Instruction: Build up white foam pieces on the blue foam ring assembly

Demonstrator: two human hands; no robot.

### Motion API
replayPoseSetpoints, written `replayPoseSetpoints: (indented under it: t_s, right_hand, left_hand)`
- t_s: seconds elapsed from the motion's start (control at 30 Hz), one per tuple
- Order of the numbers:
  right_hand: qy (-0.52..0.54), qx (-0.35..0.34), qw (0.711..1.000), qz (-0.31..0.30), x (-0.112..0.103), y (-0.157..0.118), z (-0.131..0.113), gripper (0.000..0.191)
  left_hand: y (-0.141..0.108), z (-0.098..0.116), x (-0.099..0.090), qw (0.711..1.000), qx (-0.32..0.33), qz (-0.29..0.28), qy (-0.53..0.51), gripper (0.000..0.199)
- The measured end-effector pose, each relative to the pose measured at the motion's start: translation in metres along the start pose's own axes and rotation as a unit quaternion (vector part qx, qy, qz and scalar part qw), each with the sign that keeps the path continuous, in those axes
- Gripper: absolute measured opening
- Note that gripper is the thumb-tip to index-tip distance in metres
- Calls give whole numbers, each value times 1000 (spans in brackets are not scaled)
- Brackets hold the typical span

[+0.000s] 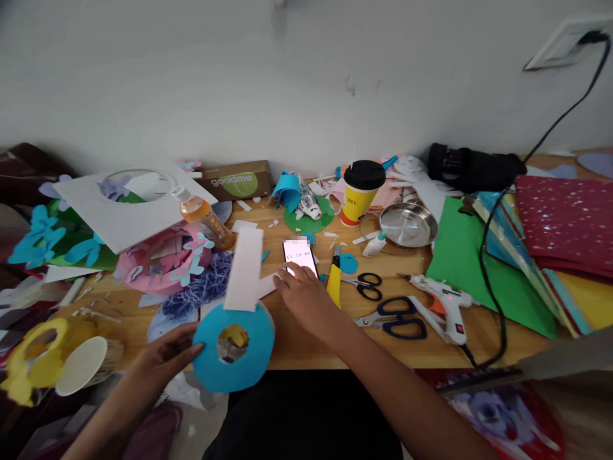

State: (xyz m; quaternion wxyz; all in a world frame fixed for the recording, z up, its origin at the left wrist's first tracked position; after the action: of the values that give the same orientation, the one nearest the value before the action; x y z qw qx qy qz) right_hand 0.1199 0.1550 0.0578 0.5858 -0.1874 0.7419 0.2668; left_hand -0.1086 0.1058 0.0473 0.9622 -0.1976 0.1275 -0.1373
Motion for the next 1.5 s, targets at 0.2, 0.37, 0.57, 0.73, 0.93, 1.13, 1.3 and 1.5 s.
replayPoseSetpoints:
  t_s: [0.2,0.37,0.57,0.73,0.93,1.13,1.3,1.5]
  right_hand:
    - [-91,-106,990,-23,40,38,-29,35]
    - [-83,-112,989,-44,41,48,-26,34]
    - [-29,-132,984,-115,27,48,-16,29]
    - [20,-133,988,-76,13,58,-4,39]
    - [101,-96,990,-35,3,82,6,40]
    - [337,39,903,263,-84,77,68,42]
    - [526,174,704,445,-134,-1,115,24]
    - [555,315,694,333,-103,-91,74,29]
  left_hand:
    - [-16,2,-56,993,31,91,-65,46]
    - [-24,9,-50,987,50,95,-118,44]
    - [-30,16,-44,978,57,71,-189,41]
    - [-30,12,-45,968,59,77,-231,42]
    - [-26,5,-47,965,50,92,-241,44]
    - [-25,-6,-38,966,52,84,-237,43]
    - [-6,-9,-17,976,50,61,-202,44]
    - [58,6,20,975,67,35,-210,49]
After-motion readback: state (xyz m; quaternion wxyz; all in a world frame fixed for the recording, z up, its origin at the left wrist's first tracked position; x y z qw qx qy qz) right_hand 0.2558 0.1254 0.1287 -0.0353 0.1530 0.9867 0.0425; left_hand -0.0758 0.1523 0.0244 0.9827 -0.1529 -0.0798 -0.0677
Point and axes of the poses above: each hand's wrist, its own y-axis towards the middle knuckle, its own x-axis out of the palm, z = x × y, the point moved 10 cm from there along y, towards the middle knuckle, and after that the axes turned 5 degrees about -z, right-handed, at the moved point
